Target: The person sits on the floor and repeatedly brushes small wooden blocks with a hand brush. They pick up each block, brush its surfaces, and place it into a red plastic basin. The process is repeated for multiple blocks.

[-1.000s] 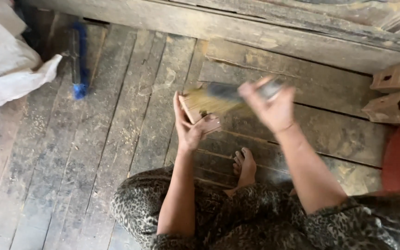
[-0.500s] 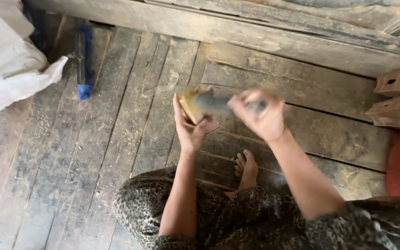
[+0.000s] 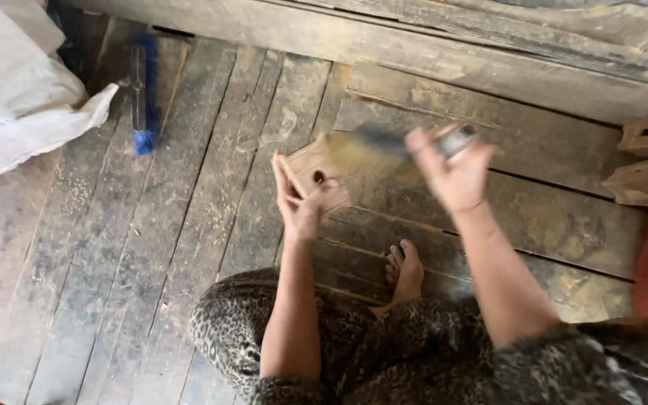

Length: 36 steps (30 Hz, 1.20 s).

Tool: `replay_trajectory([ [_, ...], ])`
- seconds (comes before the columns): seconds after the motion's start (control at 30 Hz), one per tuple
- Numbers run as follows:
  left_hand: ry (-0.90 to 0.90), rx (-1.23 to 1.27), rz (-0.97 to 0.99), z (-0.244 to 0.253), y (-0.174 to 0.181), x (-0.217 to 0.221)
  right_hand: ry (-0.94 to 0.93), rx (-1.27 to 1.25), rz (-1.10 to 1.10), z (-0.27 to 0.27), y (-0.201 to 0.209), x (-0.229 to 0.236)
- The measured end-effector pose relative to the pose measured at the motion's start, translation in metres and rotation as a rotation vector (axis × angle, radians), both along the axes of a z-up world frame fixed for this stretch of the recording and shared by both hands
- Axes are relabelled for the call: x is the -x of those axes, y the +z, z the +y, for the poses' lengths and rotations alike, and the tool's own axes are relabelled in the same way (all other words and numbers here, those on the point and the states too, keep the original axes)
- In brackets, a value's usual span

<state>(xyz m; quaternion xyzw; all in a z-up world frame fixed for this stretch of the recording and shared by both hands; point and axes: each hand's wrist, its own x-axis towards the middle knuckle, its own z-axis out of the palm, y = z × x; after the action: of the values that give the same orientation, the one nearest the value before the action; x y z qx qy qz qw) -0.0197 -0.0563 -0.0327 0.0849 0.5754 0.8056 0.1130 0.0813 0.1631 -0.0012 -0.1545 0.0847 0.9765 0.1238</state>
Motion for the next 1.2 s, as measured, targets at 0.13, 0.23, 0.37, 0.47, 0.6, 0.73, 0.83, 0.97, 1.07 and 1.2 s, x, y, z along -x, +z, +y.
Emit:
replay_trajectory([
  [0.13, 0.113, -0.386, -0.456, 0.012, -0.02, 0.01, -0.144, -0.644, -0.227, 0.02, -0.028, 0.004],
  [0.23, -0.138, -0.58, -0.456, 0.0, -0.057, -0.007, -0.275, -1.172, -0.476, 0.017, -0.054, -0.03],
  [0.37, -0.089, -0.735, -0.659, 0.004, 0.025, -0.001, -0.535, -2.01, -0.746, 0.031, -0.065, -0.018],
  [0.47, -0.105, -0.576, -0.609, 0.021, -0.043, -0.004, -0.445, -1.671, -0.718, -0.037, -0.013, -0.003],
  [0.6, -0.052, -0.387, -0.57, 0.02, 0.038, -0.001, -0.46, -1.788, -0.63, -0.05, -0.024, -0.02],
  [0.73, -0.034, -0.314, -0.412, 0.004, -0.016, 0.003, -0.367, -1.824, -0.608, -0.051, 0.031, -0.024],
  [0.83, -0.034, -0.558, -0.576, 0.009, -0.024, -0.005, -0.362, -1.659, -0.518, -0.056, 0.042, -0.018],
  [0.97, -0.193, -0.794, -0.664, 0.011, 0.043, -0.007, -0.418, -1.173, -0.256, -0.062, 0.039, -0.02],
  [1.07, -0.197, -0.767, -0.717, -0.002, -0.031, -0.001, -0.454, -0.827, -0.068, -0.049, 0.035, -0.023],
  [1.2, -0.298, -0.783, -0.621, 0.011, 0.01, -0.013, -0.475, -0.449, 0.092, -0.012, -0.028, -0.027],
])
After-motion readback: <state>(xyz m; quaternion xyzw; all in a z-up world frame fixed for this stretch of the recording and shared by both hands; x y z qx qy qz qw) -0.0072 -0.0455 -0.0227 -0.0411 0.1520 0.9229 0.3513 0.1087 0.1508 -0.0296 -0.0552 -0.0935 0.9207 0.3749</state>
